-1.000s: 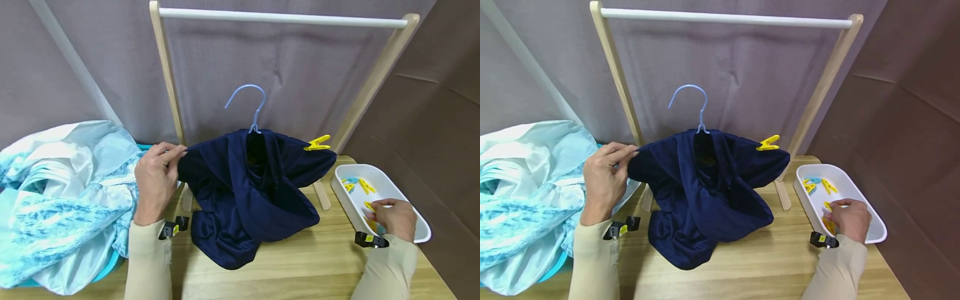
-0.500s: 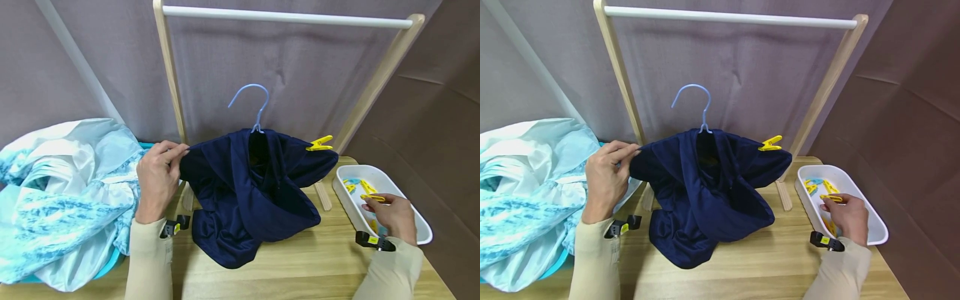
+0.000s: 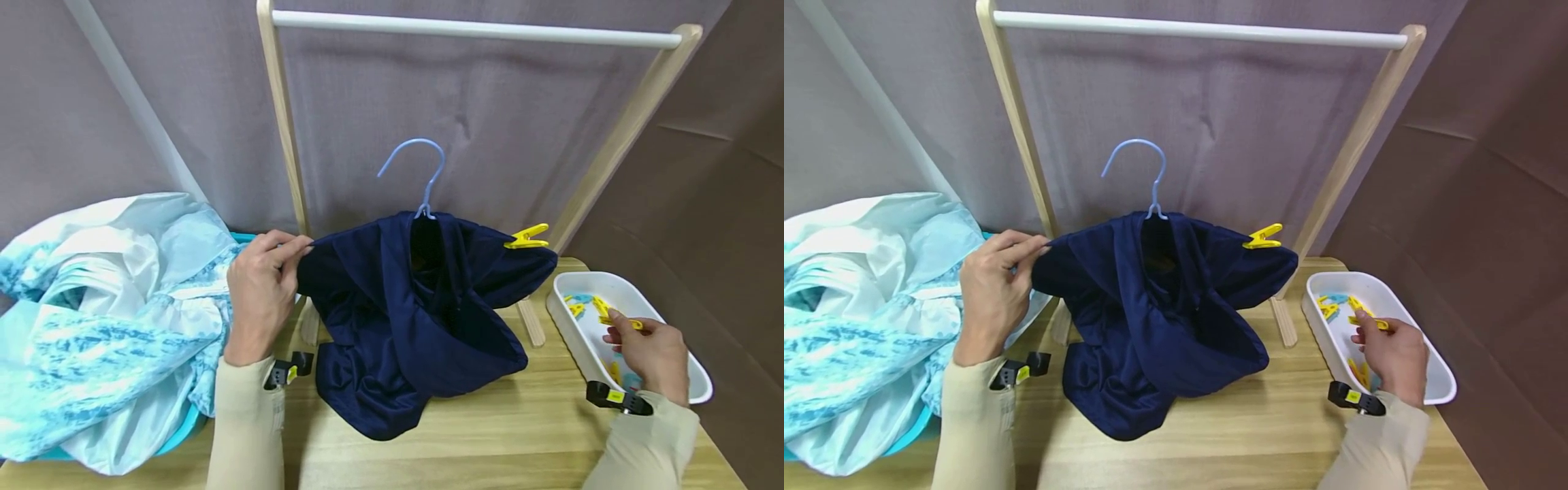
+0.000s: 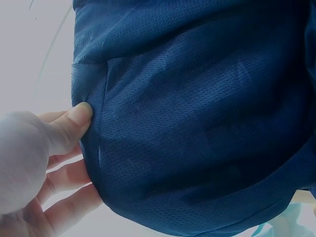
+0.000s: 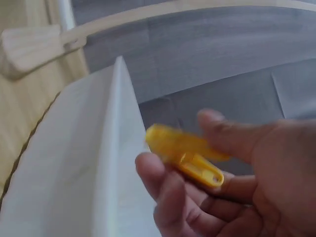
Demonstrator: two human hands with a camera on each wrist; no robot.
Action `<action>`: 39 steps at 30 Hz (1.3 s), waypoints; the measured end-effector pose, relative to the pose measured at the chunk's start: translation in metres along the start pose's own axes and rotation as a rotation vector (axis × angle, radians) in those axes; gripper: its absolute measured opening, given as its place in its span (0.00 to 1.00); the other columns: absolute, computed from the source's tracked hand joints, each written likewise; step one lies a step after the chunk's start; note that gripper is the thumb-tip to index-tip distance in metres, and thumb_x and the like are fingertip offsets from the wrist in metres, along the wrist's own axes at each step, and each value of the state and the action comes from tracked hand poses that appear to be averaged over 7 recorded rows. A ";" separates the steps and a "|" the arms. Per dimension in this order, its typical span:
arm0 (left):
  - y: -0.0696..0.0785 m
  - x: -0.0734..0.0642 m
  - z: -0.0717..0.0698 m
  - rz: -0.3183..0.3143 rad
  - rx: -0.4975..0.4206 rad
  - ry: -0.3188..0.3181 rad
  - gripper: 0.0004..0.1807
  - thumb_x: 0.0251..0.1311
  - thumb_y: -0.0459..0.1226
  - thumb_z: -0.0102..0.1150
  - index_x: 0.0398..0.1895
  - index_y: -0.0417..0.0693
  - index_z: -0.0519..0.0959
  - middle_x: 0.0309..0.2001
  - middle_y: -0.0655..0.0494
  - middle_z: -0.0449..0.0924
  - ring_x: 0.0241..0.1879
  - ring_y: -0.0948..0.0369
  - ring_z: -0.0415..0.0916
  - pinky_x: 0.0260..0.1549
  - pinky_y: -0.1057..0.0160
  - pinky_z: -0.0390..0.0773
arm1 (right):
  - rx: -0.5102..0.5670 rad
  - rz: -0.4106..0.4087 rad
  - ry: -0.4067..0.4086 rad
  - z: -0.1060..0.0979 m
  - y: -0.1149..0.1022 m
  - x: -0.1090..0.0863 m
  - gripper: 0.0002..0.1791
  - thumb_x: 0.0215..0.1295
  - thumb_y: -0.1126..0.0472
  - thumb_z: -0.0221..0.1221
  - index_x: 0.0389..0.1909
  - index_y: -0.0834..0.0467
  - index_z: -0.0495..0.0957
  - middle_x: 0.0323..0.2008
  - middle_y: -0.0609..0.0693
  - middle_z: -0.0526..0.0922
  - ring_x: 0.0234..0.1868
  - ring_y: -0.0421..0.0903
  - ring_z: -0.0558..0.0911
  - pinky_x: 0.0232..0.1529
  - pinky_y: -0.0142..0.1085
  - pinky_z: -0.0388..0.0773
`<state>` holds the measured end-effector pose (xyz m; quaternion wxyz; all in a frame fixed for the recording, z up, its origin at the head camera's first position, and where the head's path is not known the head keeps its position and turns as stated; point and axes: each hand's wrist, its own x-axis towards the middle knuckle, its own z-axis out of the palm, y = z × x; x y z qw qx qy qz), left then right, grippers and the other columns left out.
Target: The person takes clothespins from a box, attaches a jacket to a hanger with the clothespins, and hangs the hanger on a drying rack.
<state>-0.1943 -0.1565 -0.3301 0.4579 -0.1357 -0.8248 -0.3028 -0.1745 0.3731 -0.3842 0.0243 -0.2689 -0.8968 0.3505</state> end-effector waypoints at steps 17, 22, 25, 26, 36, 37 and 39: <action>0.001 0.000 -0.001 -0.011 0.003 0.011 0.09 0.68 0.36 0.64 0.39 0.43 0.91 0.34 0.49 0.88 0.29 0.50 0.80 0.25 0.54 0.73 | 0.241 -0.174 0.113 -0.005 -0.024 -0.016 0.30 0.69 0.39 0.61 0.67 0.47 0.74 0.24 0.19 0.81 0.30 0.30 0.79 0.35 0.31 0.70; 0.001 0.001 -0.001 -0.007 0.000 0.009 0.09 0.68 0.36 0.64 0.39 0.42 0.91 0.34 0.49 0.88 0.28 0.50 0.80 0.25 0.54 0.73 | 0.298 -0.424 0.156 -0.004 -0.042 -0.029 0.16 0.68 0.52 0.66 0.54 0.53 0.81 0.31 0.23 0.84 0.29 0.30 0.81 0.29 0.23 0.73; 0.000 -0.001 -0.001 -0.014 0.001 0.003 0.09 0.68 0.36 0.64 0.39 0.42 0.91 0.34 0.49 0.88 0.29 0.49 0.80 0.25 0.53 0.74 | 0.271 -0.520 0.195 0.001 -0.055 -0.040 0.19 0.66 0.56 0.68 0.56 0.56 0.83 0.34 0.26 0.83 0.31 0.31 0.79 0.28 0.22 0.72; -0.001 -0.002 -0.002 -0.018 0.002 0.000 0.09 0.68 0.36 0.64 0.39 0.42 0.91 0.35 0.49 0.88 0.29 0.49 0.80 0.25 0.54 0.74 | 0.257 -0.547 0.213 0.003 -0.061 -0.044 0.19 0.65 0.56 0.68 0.56 0.56 0.83 0.35 0.27 0.83 0.32 0.32 0.79 0.29 0.21 0.72; 0.000 0.002 0.001 -0.008 -0.006 0.000 0.09 0.68 0.37 0.63 0.38 0.42 0.91 0.34 0.48 0.88 0.29 0.49 0.80 0.27 0.53 0.76 | 0.438 -0.928 0.284 0.021 -0.128 -0.098 0.16 0.54 0.76 0.71 0.45 0.66 0.86 0.32 0.36 0.83 0.27 0.35 0.74 0.31 0.22 0.69; 0.000 0.002 0.001 -0.007 -0.005 -0.002 0.10 0.69 0.37 0.63 0.38 0.43 0.91 0.34 0.48 0.88 0.30 0.49 0.80 0.28 0.53 0.77 | 0.467 -0.976 0.273 0.024 -0.134 -0.105 0.16 0.51 0.78 0.71 0.43 0.67 0.86 0.31 0.37 0.83 0.27 0.35 0.74 0.31 0.22 0.69; 0.000 0.002 0.001 -0.008 -0.003 -0.008 0.10 0.69 0.37 0.63 0.39 0.43 0.91 0.34 0.48 0.88 0.31 0.49 0.81 0.29 0.53 0.78 | 0.487 -1.061 0.249 0.029 -0.149 -0.119 0.16 0.48 0.80 0.72 0.40 0.67 0.87 0.29 0.40 0.83 0.26 0.35 0.72 0.30 0.23 0.67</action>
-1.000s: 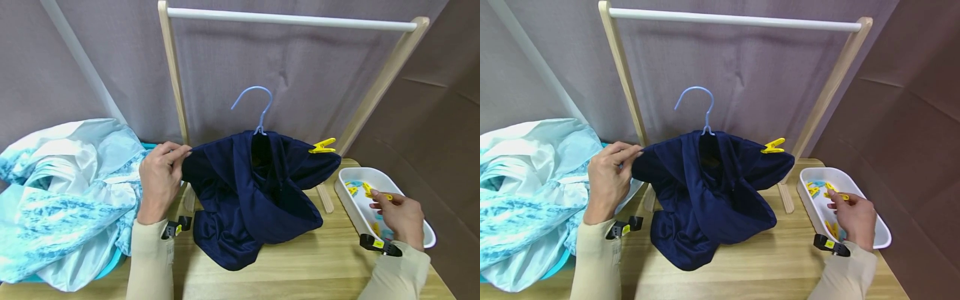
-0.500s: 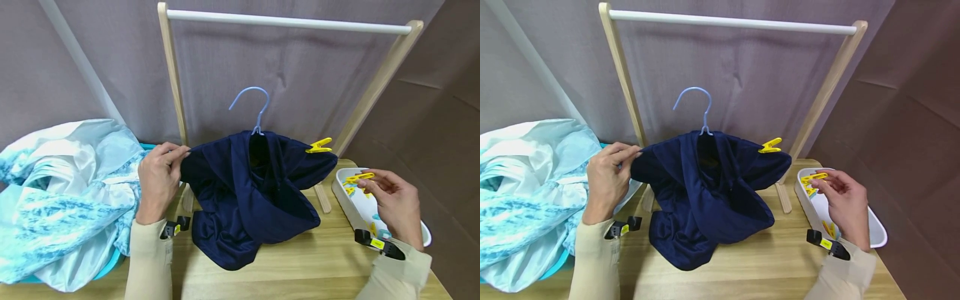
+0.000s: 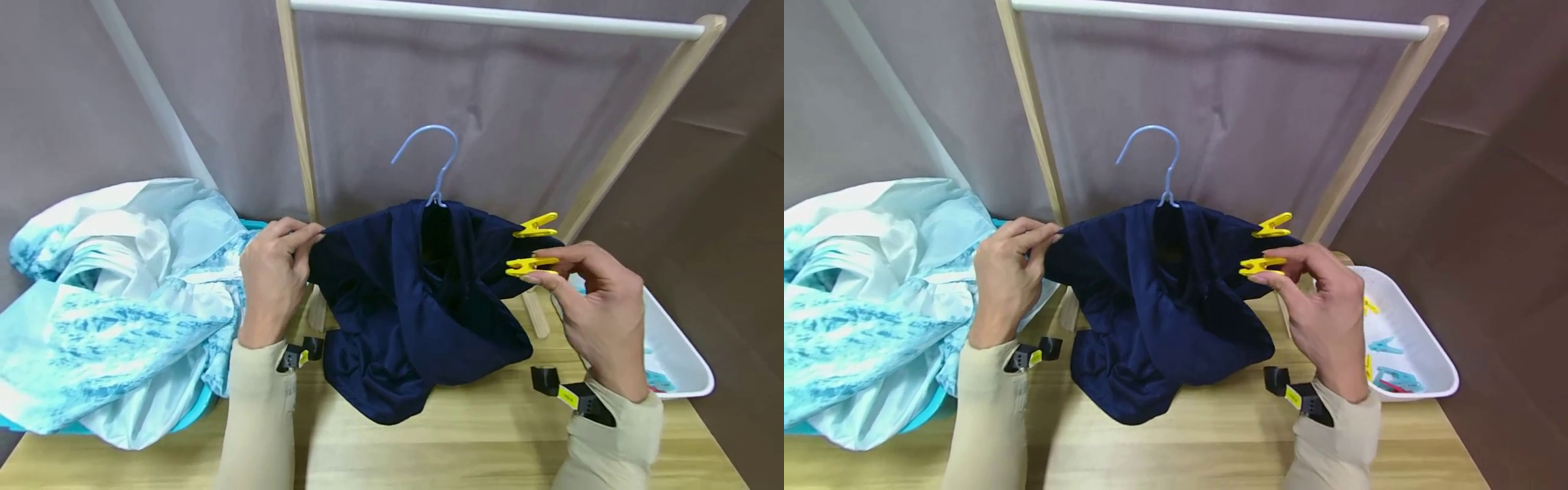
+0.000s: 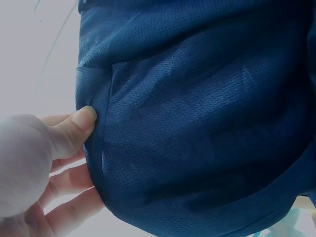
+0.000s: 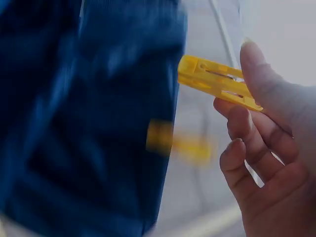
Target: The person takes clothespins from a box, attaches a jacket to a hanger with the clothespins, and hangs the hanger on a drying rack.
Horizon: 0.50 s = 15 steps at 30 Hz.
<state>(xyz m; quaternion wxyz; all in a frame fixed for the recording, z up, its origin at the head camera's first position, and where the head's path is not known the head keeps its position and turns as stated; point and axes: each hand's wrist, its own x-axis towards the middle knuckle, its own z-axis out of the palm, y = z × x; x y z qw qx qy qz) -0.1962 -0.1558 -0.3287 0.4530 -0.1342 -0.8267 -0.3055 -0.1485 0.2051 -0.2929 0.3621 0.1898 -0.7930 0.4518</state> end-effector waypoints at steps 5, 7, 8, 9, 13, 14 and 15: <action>0.004 0.001 0.000 -0.005 0.014 -0.015 0.10 0.70 0.38 0.62 0.40 0.43 0.91 0.36 0.49 0.88 0.33 0.49 0.82 0.31 0.53 0.79 | -0.062 -0.187 -0.152 0.031 -0.044 0.021 0.15 0.47 0.73 0.75 0.38 0.60 0.89 0.28 0.45 0.85 0.27 0.32 0.73 0.30 0.24 0.65; 0.005 0.001 -0.001 -0.008 0.026 -0.021 0.11 0.70 0.38 0.61 0.40 0.43 0.91 0.36 0.48 0.88 0.33 0.49 0.82 0.31 0.53 0.79 | -0.076 -0.282 -0.228 0.047 -0.060 0.034 0.12 0.50 0.69 0.75 0.37 0.59 0.89 0.29 0.46 0.86 0.28 0.32 0.75 0.31 0.24 0.68; 0.005 0.001 -0.001 -0.010 0.029 -0.023 0.11 0.70 0.38 0.62 0.40 0.43 0.91 0.36 0.48 0.88 0.33 0.49 0.81 0.31 0.53 0.79 | -0.076 -0.328 -0.266 0.056 -0.068 0.040 0.11 0.51 0.67 0.75 0.37 0.59 0.88 0.30 0.47 0.87 0.28 0.33 0.76 0.32 0.24 0.69; 0.006 0.001 -0.002 -0.012 0.034 -0.028 0.11 0.70 0.38 0.61 0.40 0.43 0.91 0.36 0.48 0.88 0.33 0.49 0.81 0.31 0.53 0.79 | -0.073 -0.369 -0.306 0.065 -0.075 0.045 0.09 0.53 0.64 0.74 0.36 0.59 0.88 0.30 0.47 0.87 0.28 0.33 0.76 0.31 0.25 0.70; 0.007 0.001 -0.003 -0.027 0.051 -0.040 0.11 0.70 0.38 0.62 0.40 0.43 0.91 0.36 0.48 0.88 0.35 0.49 0.82 0.33 0.52 0.79 | -0.089 -0.490 -0.414 0.103 -0.097 0.065 0.09 0.60 0.57 0.70 0.33 0.59 0.85 0.30 0.47 0.85 0.27 0.37 0.78 0.31 0.29 0.73; 0.007 0.000 -0.003 -0.031 0.053 -0.039 0.10 0.70 0.38 0.62 0.40 0.43 0.91 0.36 0.48 0.88 0.35 0.49 0.82 0.34 0.52 0.80 | -0.099 -0.506 -0.430 0.112 -0.100 0.069 0.09 0.61 0.56 0.69 0.33 0.59 0.84 0.30 0.48 0.85 0.27 0.38 0.78 0.32 0.30 0.74; 0.008 0.000 -0.003 -0.032 0.057 -0.039 0.11 0.70 0.38 0.62 0.40 0.44 0.91 0.36 0.48 0.87 0.35 0.49 0.82 0.34 0.51 0.80 | -0.104 -0.512 -0.448 0.121 -0.103 0.073 0.10 0.61 0.56 0.68 0.32 0.60 0.83 0.30 0.48 0.85 0.28 0.39 0.78 0.32 0.31 0.74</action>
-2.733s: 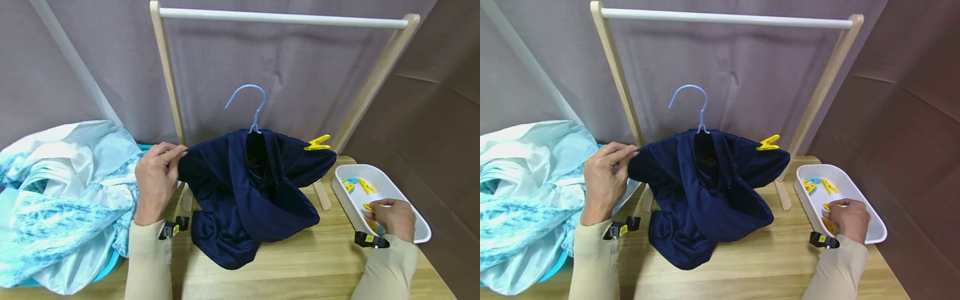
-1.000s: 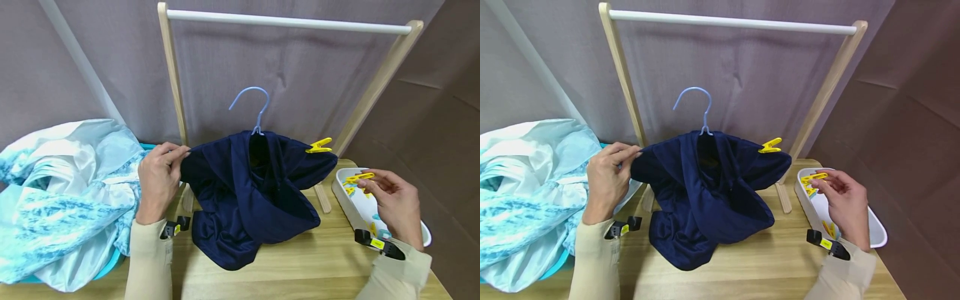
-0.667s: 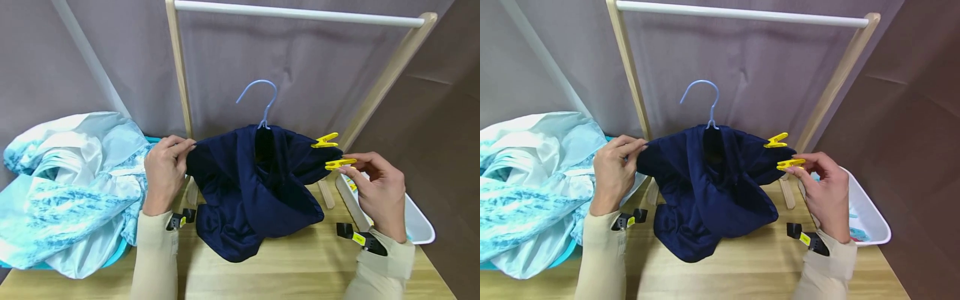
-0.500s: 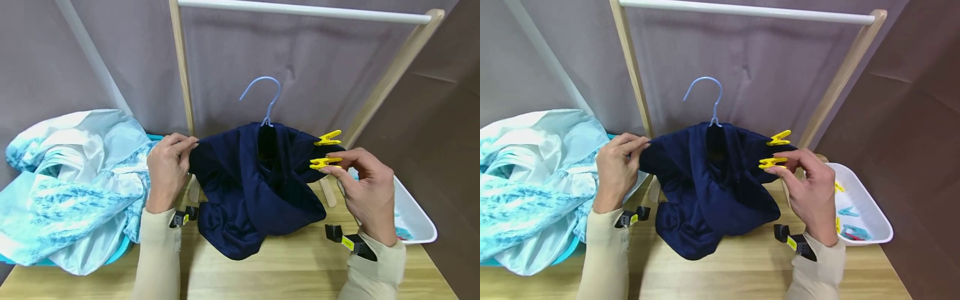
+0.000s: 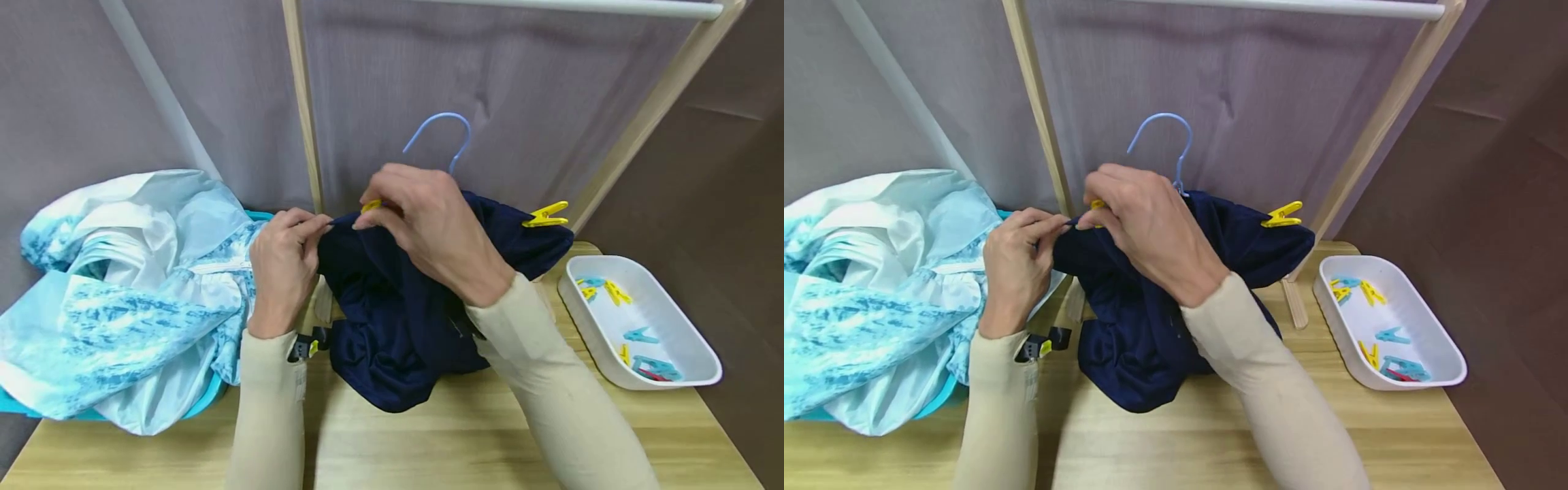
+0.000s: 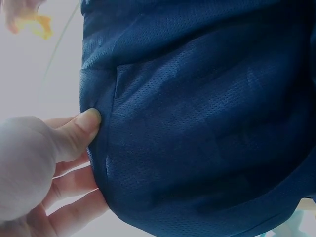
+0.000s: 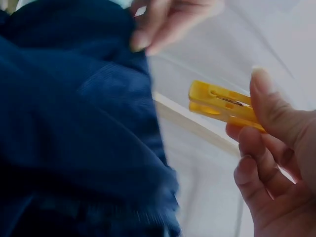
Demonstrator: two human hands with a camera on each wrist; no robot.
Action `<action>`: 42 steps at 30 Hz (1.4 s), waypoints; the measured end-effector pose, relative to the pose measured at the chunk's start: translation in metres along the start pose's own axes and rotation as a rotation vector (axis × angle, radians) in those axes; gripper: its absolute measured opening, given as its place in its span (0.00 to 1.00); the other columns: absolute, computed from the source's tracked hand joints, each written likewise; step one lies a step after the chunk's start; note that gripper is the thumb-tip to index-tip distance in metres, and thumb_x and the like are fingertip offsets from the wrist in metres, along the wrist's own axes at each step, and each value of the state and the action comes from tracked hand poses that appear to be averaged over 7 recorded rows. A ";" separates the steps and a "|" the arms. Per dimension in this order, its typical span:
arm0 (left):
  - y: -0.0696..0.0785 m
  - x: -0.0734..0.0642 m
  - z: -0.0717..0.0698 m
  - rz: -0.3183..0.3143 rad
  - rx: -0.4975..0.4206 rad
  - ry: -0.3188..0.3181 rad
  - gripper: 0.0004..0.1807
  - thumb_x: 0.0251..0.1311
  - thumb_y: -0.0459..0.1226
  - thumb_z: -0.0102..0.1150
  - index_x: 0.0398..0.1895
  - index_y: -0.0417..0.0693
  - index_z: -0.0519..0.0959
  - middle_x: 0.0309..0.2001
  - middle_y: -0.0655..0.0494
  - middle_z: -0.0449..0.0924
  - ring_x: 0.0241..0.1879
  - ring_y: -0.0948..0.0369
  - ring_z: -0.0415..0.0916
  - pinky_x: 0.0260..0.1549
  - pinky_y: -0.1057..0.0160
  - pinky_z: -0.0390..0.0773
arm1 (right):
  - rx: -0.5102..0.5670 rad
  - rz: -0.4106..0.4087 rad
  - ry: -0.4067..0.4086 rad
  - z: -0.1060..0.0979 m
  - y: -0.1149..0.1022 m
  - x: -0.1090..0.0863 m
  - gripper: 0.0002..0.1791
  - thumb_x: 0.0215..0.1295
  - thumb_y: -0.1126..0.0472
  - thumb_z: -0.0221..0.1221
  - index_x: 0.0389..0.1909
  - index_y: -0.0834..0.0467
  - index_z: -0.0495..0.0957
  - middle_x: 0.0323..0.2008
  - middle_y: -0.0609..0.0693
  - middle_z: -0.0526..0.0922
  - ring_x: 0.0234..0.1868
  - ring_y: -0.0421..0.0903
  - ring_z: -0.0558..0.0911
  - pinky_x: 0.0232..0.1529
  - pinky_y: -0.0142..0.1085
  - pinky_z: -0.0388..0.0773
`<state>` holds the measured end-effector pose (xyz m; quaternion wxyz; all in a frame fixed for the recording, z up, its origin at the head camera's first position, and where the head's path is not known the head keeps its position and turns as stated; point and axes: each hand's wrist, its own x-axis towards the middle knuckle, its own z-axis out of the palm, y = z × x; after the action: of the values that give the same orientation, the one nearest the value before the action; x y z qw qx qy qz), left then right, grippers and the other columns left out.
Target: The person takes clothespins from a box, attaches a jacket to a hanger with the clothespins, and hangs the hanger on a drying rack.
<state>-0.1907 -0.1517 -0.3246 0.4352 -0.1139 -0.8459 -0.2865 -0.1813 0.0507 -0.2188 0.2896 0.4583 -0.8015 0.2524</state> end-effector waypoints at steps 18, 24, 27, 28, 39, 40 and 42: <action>0.002 0.009 0.004 0.027 0.008 0.001 0.10 0.70 0.34 0.61 0.37 0.39 0.90 0.35 0.46 0.87 0.35 0.47 0.81 0.35 0.49 0.80 | -0.213 0.088 -0.389 0.036 0.007 0.026 0.28 0.66 0.49 0.66 0.63 0.59 0.78 0.48 0.52 0.80 0.44 0.45 0.77 0.47 0.35 0.78; 0.003 0.008 0.002 0.006 -0.029 0.003 0.10 0.69 0.37 0.63 0.40 0.40 0.90 0.36 0.46 0.87 0.35 0.48 0.81 0.34 0.51 0.78 | -0.076 0.114 0.031 -0.011 0.018 -0.011 0.17 0.72 0.55 0.63 0.56 0.60 0.83 0.45 0.54 0.81 0.37 0.43 0.76 0.41 0.33 0.73; 0.003 0.006 0.001 -0.008 -0.042 -0.001 0.10 0.69 0.37 0.63 0.40 0.40 0.90 0.37 0.46 0.87 0.35 0.48 0.80 0.34 0.52 0.77 | -0.067 0.214 0.294 -0.037 0.027 -0.045 0.10 0.72 0.60 0.61 0.42 0.63 0.86 0.35 0.53 0.80 0.31 0.40 0.71 0.34 0.30 0.66; 0.003 0.005 0.000 -0.009 -0.043 0.000 0.10 0.69 0.37 0.63 0.41 0.40 0.90 0.37 0.46 0.88 0.35 0.48 0.80 0.34 0.52 0.77 | -0.075 0.264 0.354 -0.045 0.031 -0.058 0.10 0.73 0.61 0.59 0.42 0.63 0.85 0.35 0.53 0.80 0.30 0.39 0.71 0.34 0.29 0.65; 0.001 -0.003 0.000 -0.036 -0.071 -0.019 0.09 0.68 0.35 0.63 0.39 0.39 0.90 0.38 0.47 0.88 0.37 0.49 0.81 0.35 0.52 0.77 | -0.235 0.708 0.137 -0.057 0.085 -0.174 0.18 0.77 0.63 0.54 0.63 0.64 0.77 0.61 0.63 0.74 0.43 0.51 0.75 0.41 0.23 0.63; 0.001 -0.003 0.000 -0.038 -0.070 -0.017 0.09 0.68 0.36 0.63 0.39 0.39 0.90 0.38 0.47 0.88 0.36 0.49 0.80 0.35 0.53 0.76 | -0.236 0.689 0.129 -0.054 0.087 -0.177 0.16 0.76 0.64 0.55 0.59 0.66 0.79 0.59 0.63 0.75 0.41 0.52 0.74 0.40 0.24 0.63; 0.001 -0.002 0.000 -0.039 -0.068 -0.010 0.10 0.69 0.36 0.63 0.39 0.39 0.90 0.38 0.47 0.88 0.36 0.49 0.80 0.34 0.54 0.76 | -0.250 0.652 0.132 -0.051 0.090 -0.178 0.11 0.74 0.64 0.59 0.50 0.65 0.84 0.53 0.60 0.79 0.38 0.46 0.72 0.37 0.26 0.62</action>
<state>-0.1888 -0.1505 -0.3255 0.4211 -0.1135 -0.8400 -0.3227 -0.1751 0.2303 -0.3196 0.2988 0.1223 -0.9099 0.2604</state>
